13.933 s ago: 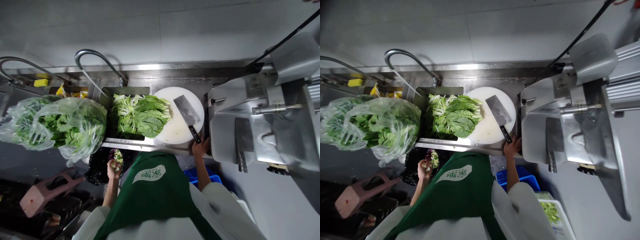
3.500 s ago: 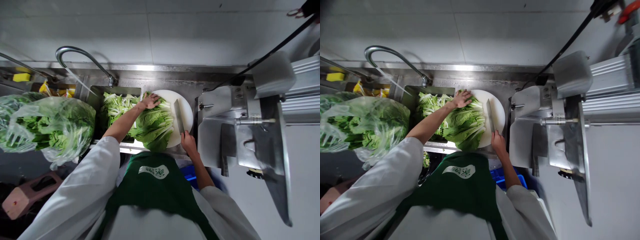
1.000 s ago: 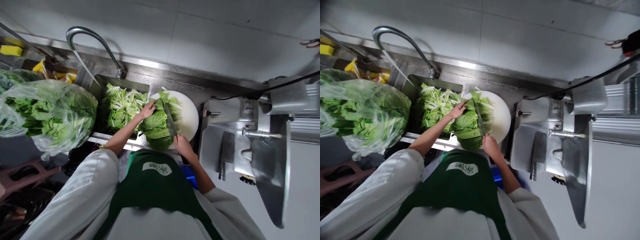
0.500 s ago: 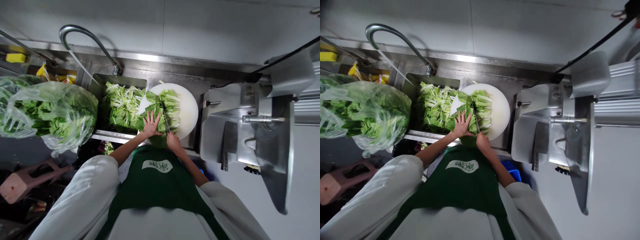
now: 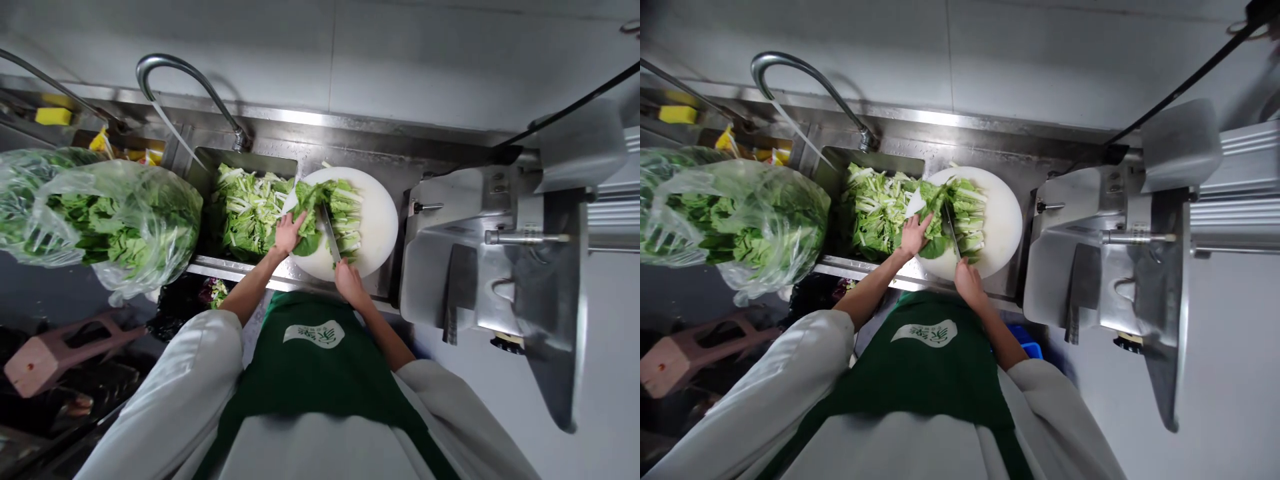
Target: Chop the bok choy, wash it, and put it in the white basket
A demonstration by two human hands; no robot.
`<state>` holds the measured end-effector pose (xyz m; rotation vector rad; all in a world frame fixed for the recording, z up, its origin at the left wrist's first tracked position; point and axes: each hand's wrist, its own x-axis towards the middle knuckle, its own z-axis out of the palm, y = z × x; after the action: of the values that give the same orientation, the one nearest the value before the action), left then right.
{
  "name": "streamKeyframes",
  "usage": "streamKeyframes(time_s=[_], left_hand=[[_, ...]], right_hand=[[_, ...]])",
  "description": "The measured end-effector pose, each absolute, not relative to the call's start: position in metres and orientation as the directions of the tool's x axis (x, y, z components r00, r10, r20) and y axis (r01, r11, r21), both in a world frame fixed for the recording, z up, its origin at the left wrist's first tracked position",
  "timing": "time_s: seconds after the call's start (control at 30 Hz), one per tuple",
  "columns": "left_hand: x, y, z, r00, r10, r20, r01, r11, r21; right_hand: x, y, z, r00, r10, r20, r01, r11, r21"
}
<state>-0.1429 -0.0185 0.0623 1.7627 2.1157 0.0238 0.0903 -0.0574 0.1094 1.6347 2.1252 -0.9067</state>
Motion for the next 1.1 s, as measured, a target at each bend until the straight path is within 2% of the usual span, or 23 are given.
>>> streamKeyframes(time_s=[0.1, 0.17, 0.27, 0.33, 0.4, 0.5, 0.57, 0.63, 0.7, 0.77, 0.87, 0.93, 1.0, 1.1], left_hand=[[-0.192, -0.021, 0.062, -0.303, 0.927, -0.222, 0.889, 0.359, 0.285], [-0.235, -0.029, 0.063, -0.459, 0.859, -0.227, 0.823, 0.507, 0.255], [-0.294, -0.038, 0.068, -0.669, 0.656, -0.35, 0.677, 0.732, 0.078], [-0.314, -0.034, 0.072, -0.701, 0.6, -0.386, 0.651, 0.759, -0.002], [-0.31, -0.018, 0.076, -0.612, 0.713, -0.344, 0.735, 0.673, 0.087], [-0.267, 0.025, 0.076, -0.32, 0.932, -0.169, 0.88, 0.359, 0.313], [-0.23, 0.056, 0.072, -0.13, 0.985, -0.115, 0.92, 0.163, 0.356], [-0.202, 0.08, 0.066, 0.019, 0.986, -0.163, 0.931, 0.042, 0.363], [-0.188, 0.094, 0.059, 0.056, 0.971, -0.233, 0.925, 0.037, 0.378], [-0.188, 0.103, 0.055, -0.029, 0.971, -0.238, 0.904, 0.127, 0.408], [-0.192, 0.125, 0.056, -0.214, 0.969, -0.121, 0.842, 0.246, 0.48], [-0.183, 0.145, 0.06, -0.22, 0.973, -0.069, 0.809, 0.222, 0.544], [-0.162, 0.162, 0.067, -0.082, 0.989, -0.121, 0.788, 0.139, 0.6], [-0.118, 0.159, 0.075, 0.247, 0.926, -0.286, 0.788, -0.021, 0.615]], right_hand=[[0.093, -0.058, 0.109, -0.297, 0.759, -0.58, 0.943, 0.138, -0.303], [0.094, -0.057, 0.11, -0.294, 0.764, -0.574, 0.941, 0.128, -0.312], [0.096, -0.053, 0.116, -0.305, 0.755, -0.58, 0.937, 0.129, -0.324], [0.1, -0.049, 0.126, -0.314, 0.75, -0.583, 0.935, 0.136, -0.329], [0.109, -0.046, 0.139, -0.315, 0.759, -0.57, 0.932, 0.136, -0.335], [0.13, -0.045, 0.154, -0.28, 0.798, -0.534, 0.936, 0.102, -0.338], [0.149, -0.046, 0.157, -0.226, 0.836, -0.5, 0.938, 0.049, -0.342], [0.169, -0.047, 0.153, -0.158, 0.871, -0.464, 0.928, -0.029, -0.371], [0.19, -0.05, 0.143, -0.082, 0.888, -0.452, 0.887, -0.142, -0.44], [0.208, -0.056, 0.129, -0.007, 0.878, -0.479, 0.796, -0.286, -0.534], [0.23, -0.07, 0.103, 0.05, 0.815, -0.577, 0.564, -0.5, -0.657], [0.241, -0.083, 0.085, 0.05, 0.779, -0.625, 0.397, -0.589, -0.704], [0.247, -0.098, 0.069, 0.045, 0.757, -0.652, 0.264, -0.638, -0.723], [0.245, -0.116, 0.049, 0.04, 0.736, -0.676, 0.137, -0.674, -0.726]])
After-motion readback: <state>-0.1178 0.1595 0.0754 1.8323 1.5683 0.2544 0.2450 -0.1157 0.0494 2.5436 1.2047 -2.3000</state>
